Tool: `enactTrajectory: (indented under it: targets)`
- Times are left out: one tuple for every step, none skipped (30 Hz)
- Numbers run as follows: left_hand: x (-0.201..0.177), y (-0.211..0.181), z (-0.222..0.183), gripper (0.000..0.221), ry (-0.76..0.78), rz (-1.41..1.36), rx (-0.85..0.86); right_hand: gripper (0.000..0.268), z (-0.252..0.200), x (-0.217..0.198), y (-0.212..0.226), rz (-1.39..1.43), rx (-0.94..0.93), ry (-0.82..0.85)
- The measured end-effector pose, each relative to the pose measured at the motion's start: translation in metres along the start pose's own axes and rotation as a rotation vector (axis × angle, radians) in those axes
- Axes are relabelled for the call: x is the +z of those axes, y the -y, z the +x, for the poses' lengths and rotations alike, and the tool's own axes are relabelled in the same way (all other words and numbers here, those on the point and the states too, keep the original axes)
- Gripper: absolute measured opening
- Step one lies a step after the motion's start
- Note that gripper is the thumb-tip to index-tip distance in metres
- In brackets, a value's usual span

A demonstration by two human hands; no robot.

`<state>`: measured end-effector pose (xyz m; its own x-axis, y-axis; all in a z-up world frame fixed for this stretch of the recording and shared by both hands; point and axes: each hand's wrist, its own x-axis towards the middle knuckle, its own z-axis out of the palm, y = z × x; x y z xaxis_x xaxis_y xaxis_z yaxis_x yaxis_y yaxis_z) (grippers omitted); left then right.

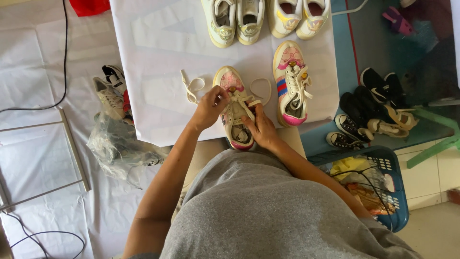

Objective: Organizing and tying the shoelaces of multiple pairs of sneakers on a work surface.

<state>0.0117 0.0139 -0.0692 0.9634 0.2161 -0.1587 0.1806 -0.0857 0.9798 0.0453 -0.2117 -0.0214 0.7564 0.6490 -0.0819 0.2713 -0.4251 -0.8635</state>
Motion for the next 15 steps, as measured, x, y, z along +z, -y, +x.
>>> enactTrajectory:
  targets:
    - [0.003,-0.006,-0.003,0.01,0.013,0.121,0.055,0.059,-0.001,-0.002,0.006,-0.009,0.027,0.011]
    - [0.005,-0.012,-0.004,0.014,0.024,0.243,0.113,0.061,0.0,-0.004,0.013,-0.019,0.052,0.021]
    - [0.009,-0.016,-0.006,0.014,0.023,0.243,0.114,0.061,0.0,-0.005,0.01,-0.02,0.05,0.02]
    - [0.012,-0.02,-0.008,0.021,0.041,0.407,0.135,0.063,0.0,-0.006,0.007,-0.025,0.083,0.05]
    - [0.016,-0.024,-0.01,0.029,0.058,0.571,0.156,0.065,0.0,-0.006,0.004,-0.03,0.117,0.08]
    - [0.02,-0.029,-0.011,0.029,0.059,0.571,0.157,0.065,0.001,-0.006,0.006,-0.03,0.117,0.079]
    - [0.024,-0.034,-0.013,0.027,0.058,0.71,0.16,0.068,0.002,-0.006,0.008,-0.043,0.131,0.094]
    - [0.03,-0.039,-0.015,0.027,0.057,0.847,0.163,0.071,0.002,-0.007,0.009,-0.057,0.145,0.11]
    - [0.032,-0.039,-0.009,0.027,0.058,0.845,0.163,0.071,0.005,-0.008,0.01,-0.059,0.147,0.109]
    - [0.034,-0.038,-0.009,0.023,0.071,0.909,0.165,0.076,0.004,-0.009,0.013,-0.098,0.151,0.119]
    - [0.037,-0.04,-0.01,0.02,0.084,0.974,0.166,0.082,0.003,-0.01,0.017,-0.137,0.155,0.13]
    - [0.033,-0.047,-0.011,0.02,0.066,0.986,0.185,0.082,0.0,-0.006,0.011,-0.14,0.131,0.116]
    - [0.03,-0.056,-0.013,0.025,0.136,0.966,0.119,0.082,-0.001,-0.004,0.005,-0.179,0.123,0.126]
    - [0.026,-0.066,-0.014,0.029,0.207,0.945,0.053,0.082,-0.002,-0.001,0.001,-0.218,0.118,0.134]
    - [0.017,-0.077,-0.006,0.029,0.191,0.958,0.073,0.082,0.008,-0.003,0.0,-0.221,0.096,0.118]
